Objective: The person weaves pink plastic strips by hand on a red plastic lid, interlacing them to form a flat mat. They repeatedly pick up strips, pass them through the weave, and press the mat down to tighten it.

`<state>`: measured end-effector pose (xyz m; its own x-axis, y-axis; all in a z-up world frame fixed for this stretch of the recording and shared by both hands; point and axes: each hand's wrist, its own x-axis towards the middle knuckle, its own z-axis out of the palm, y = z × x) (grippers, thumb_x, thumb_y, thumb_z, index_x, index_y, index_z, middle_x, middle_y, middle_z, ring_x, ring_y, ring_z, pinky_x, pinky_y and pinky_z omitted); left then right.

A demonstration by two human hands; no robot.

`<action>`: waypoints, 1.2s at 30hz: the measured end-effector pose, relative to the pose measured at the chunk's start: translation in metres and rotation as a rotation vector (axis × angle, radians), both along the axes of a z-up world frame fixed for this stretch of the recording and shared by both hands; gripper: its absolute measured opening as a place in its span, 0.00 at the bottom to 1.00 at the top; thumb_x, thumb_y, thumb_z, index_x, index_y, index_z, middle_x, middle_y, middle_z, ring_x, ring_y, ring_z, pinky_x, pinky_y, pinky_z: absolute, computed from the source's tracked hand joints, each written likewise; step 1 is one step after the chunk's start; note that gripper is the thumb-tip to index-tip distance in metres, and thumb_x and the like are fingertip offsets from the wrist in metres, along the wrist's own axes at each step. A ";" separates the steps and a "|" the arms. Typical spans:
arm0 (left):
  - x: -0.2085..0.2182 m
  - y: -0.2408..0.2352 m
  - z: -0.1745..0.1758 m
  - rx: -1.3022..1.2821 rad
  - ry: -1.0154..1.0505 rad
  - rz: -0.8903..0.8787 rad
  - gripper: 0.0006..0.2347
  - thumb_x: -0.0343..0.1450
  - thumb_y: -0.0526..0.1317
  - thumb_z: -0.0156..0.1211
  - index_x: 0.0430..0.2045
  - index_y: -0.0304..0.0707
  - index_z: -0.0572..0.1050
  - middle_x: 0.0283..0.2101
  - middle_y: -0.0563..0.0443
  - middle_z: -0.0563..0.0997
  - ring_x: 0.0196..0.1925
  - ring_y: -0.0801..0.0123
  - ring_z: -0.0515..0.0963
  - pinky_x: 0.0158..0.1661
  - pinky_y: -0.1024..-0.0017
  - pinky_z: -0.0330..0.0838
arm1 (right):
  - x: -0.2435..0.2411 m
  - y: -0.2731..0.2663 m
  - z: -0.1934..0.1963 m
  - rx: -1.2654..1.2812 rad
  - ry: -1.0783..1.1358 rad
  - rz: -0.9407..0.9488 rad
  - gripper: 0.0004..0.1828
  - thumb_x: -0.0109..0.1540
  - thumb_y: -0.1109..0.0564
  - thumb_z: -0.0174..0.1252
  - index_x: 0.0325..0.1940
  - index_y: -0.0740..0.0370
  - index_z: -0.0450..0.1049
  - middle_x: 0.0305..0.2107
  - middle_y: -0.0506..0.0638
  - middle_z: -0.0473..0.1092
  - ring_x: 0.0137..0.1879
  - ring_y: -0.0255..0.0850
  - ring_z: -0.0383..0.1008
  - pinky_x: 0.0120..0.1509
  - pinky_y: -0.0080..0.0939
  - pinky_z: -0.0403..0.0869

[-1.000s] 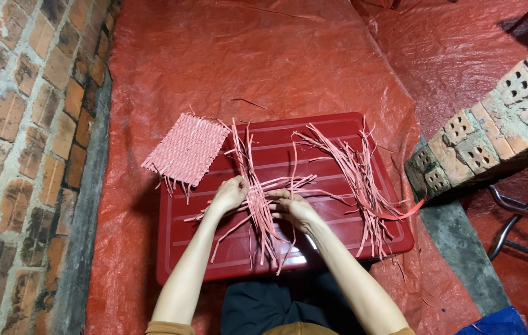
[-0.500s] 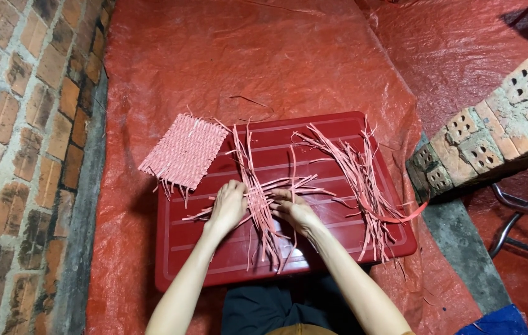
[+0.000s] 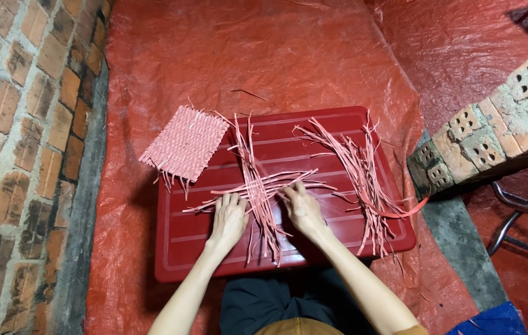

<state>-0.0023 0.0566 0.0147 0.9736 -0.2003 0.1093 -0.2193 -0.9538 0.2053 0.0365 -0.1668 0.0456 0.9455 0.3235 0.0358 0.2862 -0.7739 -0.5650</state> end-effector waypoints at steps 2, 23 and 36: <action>0.002 0.002 0.001 -0.001 -0.007 0.005 0.08 0.61 0.38 0.65 0.29 0.40 0.75 0.38 0.48 0.73 0.50 0.58 0.69 0.53 0.59 0.63 | 0.006 0.004 -0.008 -0.030 -0.032 0.021 0.16 0.59 0.57 0.54 0.50 0.41 0.73 0.44 0.50 0.65 0.39 0.61 0.78 0.44 0.61 0.78; 0.011 0.004 -0.015 0.049 -0.188 0.017 0.10 0.64 0.37 0.60 0.38 0.42 0.75 0.47 0.46 0.74 0.57 0.58 0.69 0.56 0.62 0.62 | 0.021 0.028 -0.013 -0.020 -0.113 0.158 0.13 0.58 0.58 0.56 0.45 0.46 0.72 0.45 0.50 0.65 0.38 0.64 0.77 0.42 0.64 0.77; 0.017 0.006 -0.025 0.015 -0.191 0.030 0.11 0.66 0.38 0.58 0.42 0.43 0.77 0.55 0.45 0.70 0.61 0.58 0.65 0.57 0.63 0.61 | 0.027 0.036 -0.021 -0.050 -0.101 0.230 0.10 0.58 0.59 0.51 0.42 0.48 0.73 0.56 0.49 0.65 0.40 0.63 0.77 0.43 0.61 0.77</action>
